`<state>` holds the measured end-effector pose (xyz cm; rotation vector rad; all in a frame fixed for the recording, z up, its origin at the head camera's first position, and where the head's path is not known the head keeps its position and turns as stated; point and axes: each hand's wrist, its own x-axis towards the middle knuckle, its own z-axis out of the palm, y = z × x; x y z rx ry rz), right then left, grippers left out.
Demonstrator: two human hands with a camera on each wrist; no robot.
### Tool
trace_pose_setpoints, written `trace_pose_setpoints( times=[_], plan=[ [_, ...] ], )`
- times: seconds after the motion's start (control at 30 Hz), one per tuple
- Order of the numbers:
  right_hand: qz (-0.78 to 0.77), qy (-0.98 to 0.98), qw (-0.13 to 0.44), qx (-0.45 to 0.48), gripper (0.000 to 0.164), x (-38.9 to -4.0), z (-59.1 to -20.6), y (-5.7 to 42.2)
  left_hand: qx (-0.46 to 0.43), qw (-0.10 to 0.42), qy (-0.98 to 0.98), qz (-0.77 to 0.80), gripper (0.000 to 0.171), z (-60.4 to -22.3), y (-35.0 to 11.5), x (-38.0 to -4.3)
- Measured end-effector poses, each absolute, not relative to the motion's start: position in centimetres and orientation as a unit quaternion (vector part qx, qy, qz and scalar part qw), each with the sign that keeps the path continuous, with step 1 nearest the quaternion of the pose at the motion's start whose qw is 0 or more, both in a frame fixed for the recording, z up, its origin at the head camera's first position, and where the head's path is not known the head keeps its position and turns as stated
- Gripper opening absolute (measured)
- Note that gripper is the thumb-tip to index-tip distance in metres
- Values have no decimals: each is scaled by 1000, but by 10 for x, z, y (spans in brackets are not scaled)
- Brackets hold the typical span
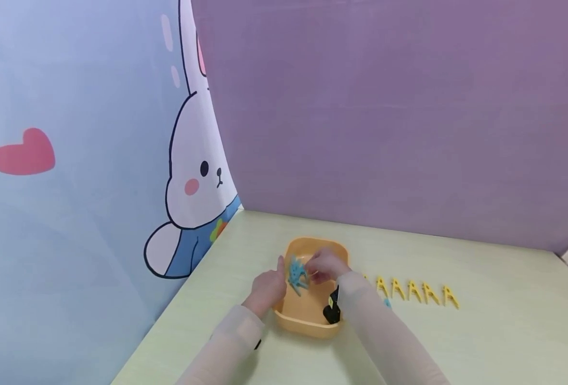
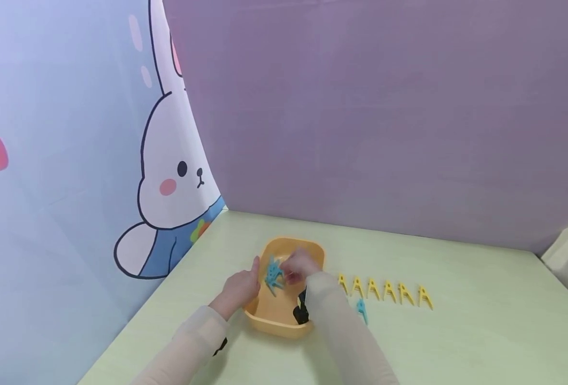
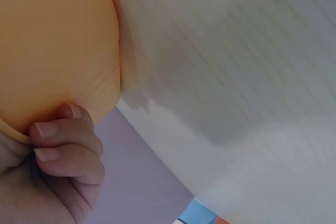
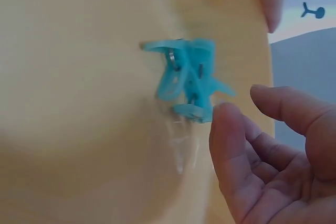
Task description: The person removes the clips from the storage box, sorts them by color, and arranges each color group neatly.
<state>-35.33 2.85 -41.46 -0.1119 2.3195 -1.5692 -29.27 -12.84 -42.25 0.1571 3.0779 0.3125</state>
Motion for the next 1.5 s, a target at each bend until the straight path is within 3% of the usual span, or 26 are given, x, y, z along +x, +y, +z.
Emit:
trace_pose_setpoints(
  times=[0.8,1.5],
  plan=[
    [-468,872,140,-6,26,-357,-435,23,52,14,994,97,64,-423,-125,-293],
    [-451,883,128,-6,16,-362,-440,25,55,8,995,88,64,-424,-126,-293]
  ],
)
